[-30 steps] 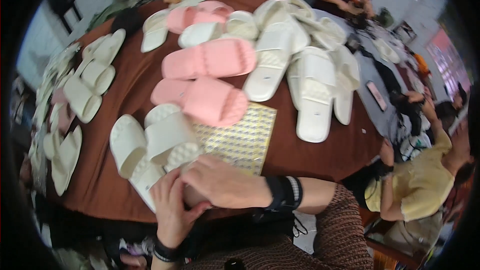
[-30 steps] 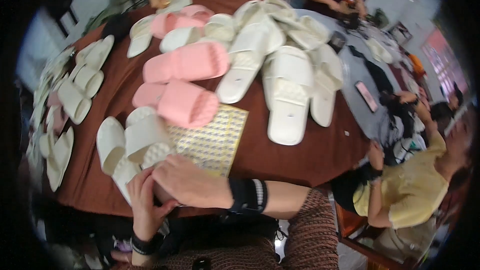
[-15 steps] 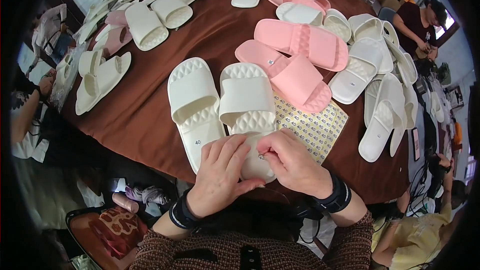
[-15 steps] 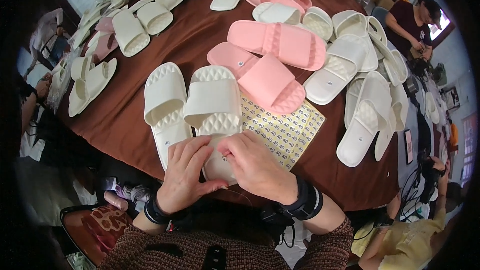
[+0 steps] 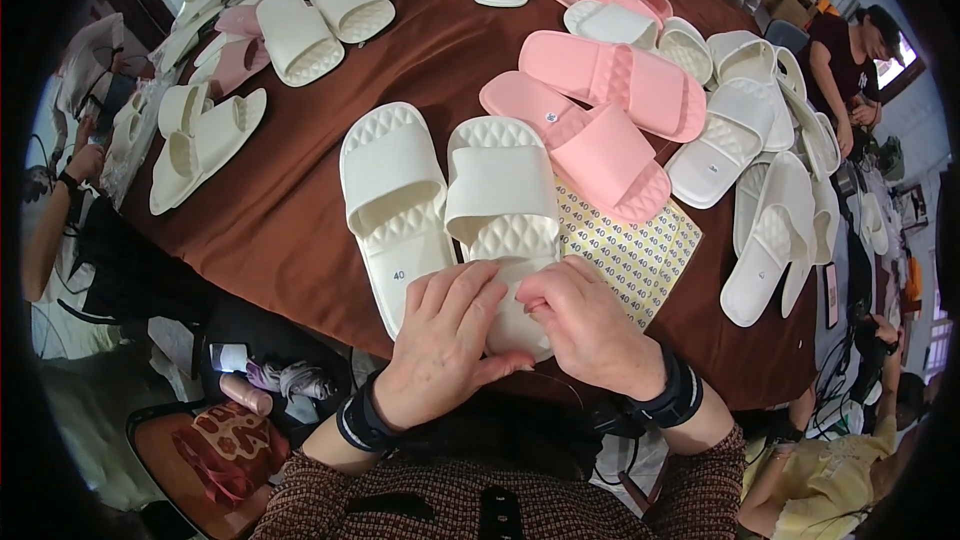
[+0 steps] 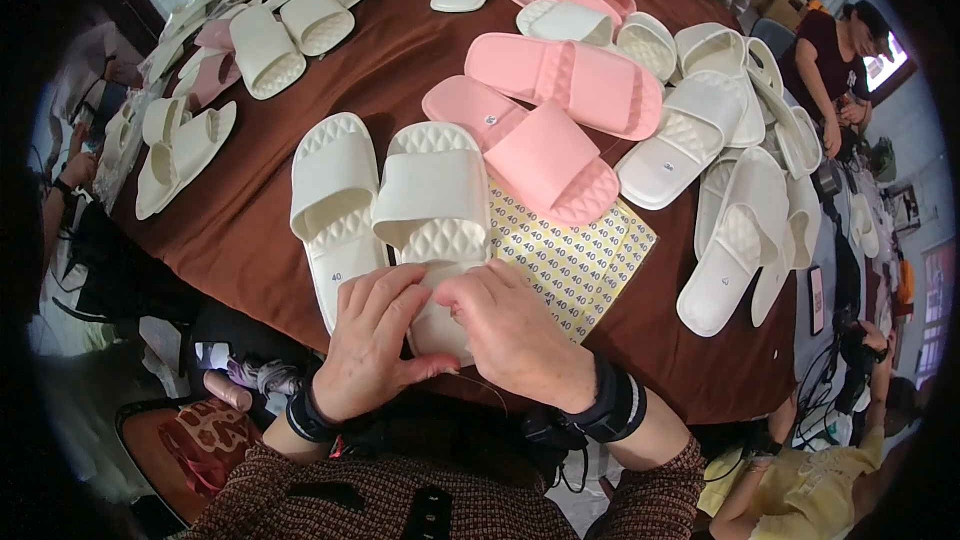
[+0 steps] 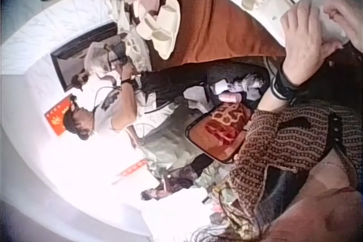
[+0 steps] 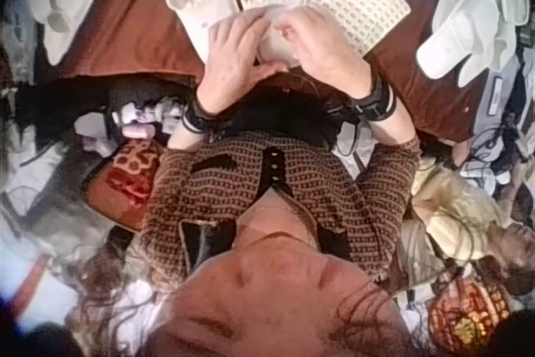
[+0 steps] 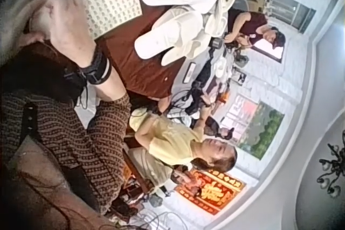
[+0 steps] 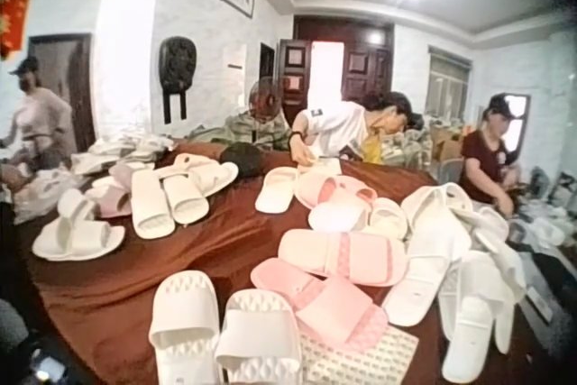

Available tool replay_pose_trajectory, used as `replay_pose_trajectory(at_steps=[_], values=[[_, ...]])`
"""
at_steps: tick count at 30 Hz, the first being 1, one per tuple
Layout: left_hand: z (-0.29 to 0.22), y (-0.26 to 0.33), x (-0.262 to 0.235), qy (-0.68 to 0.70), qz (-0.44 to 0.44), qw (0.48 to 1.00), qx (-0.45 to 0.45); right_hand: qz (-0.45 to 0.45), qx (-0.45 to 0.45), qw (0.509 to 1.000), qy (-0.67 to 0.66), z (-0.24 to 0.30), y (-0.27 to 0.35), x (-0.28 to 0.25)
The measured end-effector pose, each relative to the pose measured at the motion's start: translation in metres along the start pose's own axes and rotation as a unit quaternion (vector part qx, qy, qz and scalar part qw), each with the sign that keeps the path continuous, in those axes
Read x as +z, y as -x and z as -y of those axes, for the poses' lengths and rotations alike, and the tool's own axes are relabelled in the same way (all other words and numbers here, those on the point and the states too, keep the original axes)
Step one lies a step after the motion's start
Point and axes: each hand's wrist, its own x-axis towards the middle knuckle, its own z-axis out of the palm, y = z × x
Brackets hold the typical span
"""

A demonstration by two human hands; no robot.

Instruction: Apply size labels to white and pink slippers on a workshop table.

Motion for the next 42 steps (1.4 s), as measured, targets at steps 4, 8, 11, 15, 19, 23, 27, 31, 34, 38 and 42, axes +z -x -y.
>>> replay_pose_trajectory(at_steps=[4, 8, 11, 15, 19, 23, 27, 31, 34, 38, 42], values=[[-0.002, -0.002, -0.001, 0.012, -0.005, 1.000, -0.002, -0.020, 0.040, 0.998, -0.053, 0.002, 0.002, -0.010], [0.000, 0.001, 0.000, 0.015, -0.016, 1.000, 0.000, -0.022, 0.068, 0.996, -0.047, 0.008, -0.007, -0.027], [0.001, 0.002, 0.001, 0.019, -0.018, 1.000, -0.001, 0.001, 0.030, 1.000, -0.001, 0.014, -0.017, -0.037], [0.002, 0.003, 0.002, 0.023, -0.025, 0.999, 0.001, 0.040, -0.011, 0.998, 0.057, 0.014, -0.032, -0.032], [0.002, 0.004, 0.003, 0.031, -0.034, 0.999, 0.003, 0.114, -0.027, 0.987, 0.111, 0.011, -0.041, -0.026], [0.002, 0.004, 0.001, 0.033, -0.032, 0.999, 0.001, 0.152, -0.041, 0.980, 0.125, 0.006, -0.043, -0.021], [0.001, 0.003, 0.000, 0.038, -0.028, 0.999, 0.000, 0.157, -0.042, 0.979, 0.122, 0.003, -0.044, -0.021], [0.000, 0.002, 0.001, 0.034, -0.021, 0.999, -0.005, 0.143, -0.046, 0.982, 0.111, -0.001, -0.043, -0.020], [0.001, 0.003, 0.001, 0.028, -0.023, 0.999, -0.006, 0.129, -0.040, 0.985, 0.104, -0.003, -0.041, -0.016], [0.000, 0.002, 0.002, 0.020, -0.017, 1.000, -0.001, 0.118, -0.005, 0.990, 0.073, -0.003, -0.038, -0.017], [-0.001, 0.001, 0.001, 0.015, -0.014, 1.000, -0.001, 0.095, 0.006, 0.995, 0.034, -0.005, -0.036, -0.016]])
